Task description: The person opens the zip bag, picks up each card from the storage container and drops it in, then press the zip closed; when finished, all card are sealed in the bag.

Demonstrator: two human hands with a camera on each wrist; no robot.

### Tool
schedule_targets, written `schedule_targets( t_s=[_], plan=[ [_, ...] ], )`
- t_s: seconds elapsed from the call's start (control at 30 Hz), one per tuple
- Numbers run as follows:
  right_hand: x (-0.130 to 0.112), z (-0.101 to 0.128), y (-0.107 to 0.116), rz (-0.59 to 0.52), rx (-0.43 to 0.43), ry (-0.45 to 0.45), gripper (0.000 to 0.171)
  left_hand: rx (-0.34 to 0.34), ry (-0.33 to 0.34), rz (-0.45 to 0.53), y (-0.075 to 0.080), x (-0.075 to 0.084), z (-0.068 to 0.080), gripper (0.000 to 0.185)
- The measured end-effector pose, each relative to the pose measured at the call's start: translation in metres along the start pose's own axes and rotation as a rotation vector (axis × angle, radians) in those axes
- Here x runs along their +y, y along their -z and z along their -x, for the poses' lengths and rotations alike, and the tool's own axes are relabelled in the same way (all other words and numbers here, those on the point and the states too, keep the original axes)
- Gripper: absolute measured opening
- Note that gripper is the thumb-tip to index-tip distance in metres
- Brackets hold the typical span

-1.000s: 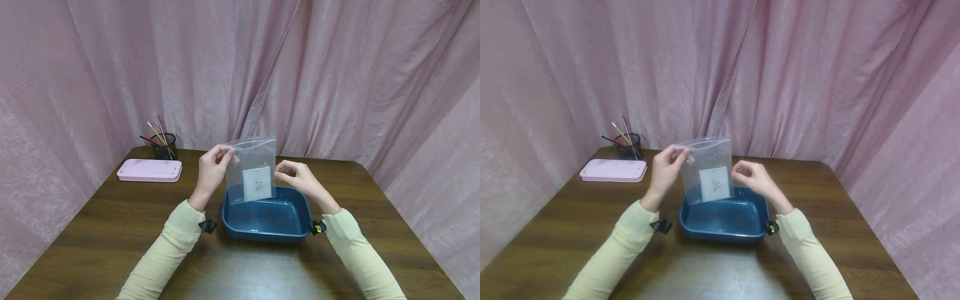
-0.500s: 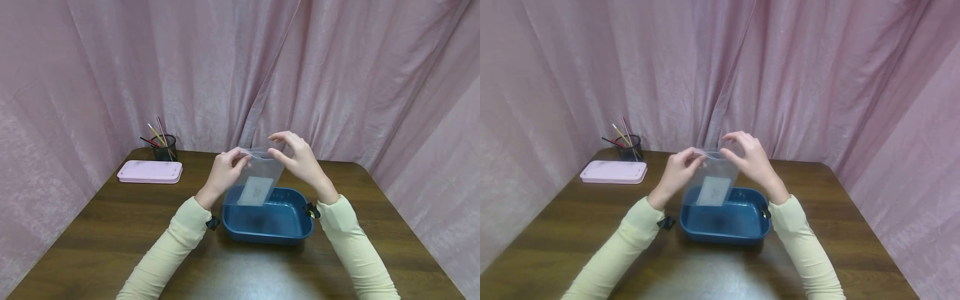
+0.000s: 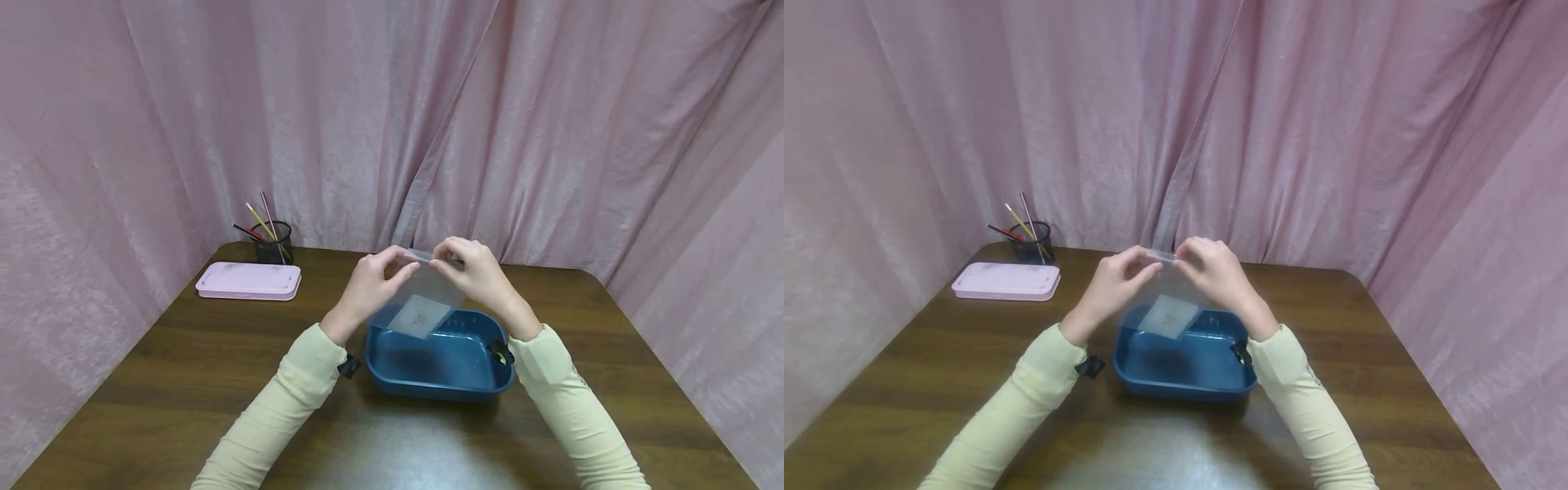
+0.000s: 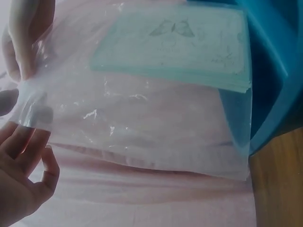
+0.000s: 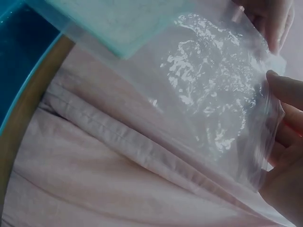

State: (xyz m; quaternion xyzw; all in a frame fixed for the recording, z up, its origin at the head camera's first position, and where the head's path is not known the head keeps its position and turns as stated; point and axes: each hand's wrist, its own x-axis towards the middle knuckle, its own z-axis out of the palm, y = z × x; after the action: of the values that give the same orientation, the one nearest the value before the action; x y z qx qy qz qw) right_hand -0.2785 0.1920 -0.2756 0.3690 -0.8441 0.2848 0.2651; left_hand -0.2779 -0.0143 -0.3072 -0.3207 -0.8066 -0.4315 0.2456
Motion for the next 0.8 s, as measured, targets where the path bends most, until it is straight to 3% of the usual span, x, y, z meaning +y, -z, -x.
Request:
schedule_targets(
  t_s=[0.2, 0.5, 0.8],
  plan=[
    [0.007, 0.001, 0.0, -0.004, -0.018, 0.009, 0.006, 0.05, -0.013, 0.003, 0.001, 0.0, -0.004, 0.014],
    [0.006, 0.0, -0.001, -0.064, -0.04, 0.044, 0.007, 0.034, -0.099, -0.073, -0.004, 0.005, -0.012, 0.011],
    [0.003, 0.001, -0.002, -0.024, -0.004, 0.099, 0.006, 0.043, -0.14, -0.168, -0.012, 0.006, -0.012, 0.012]
  ],
)
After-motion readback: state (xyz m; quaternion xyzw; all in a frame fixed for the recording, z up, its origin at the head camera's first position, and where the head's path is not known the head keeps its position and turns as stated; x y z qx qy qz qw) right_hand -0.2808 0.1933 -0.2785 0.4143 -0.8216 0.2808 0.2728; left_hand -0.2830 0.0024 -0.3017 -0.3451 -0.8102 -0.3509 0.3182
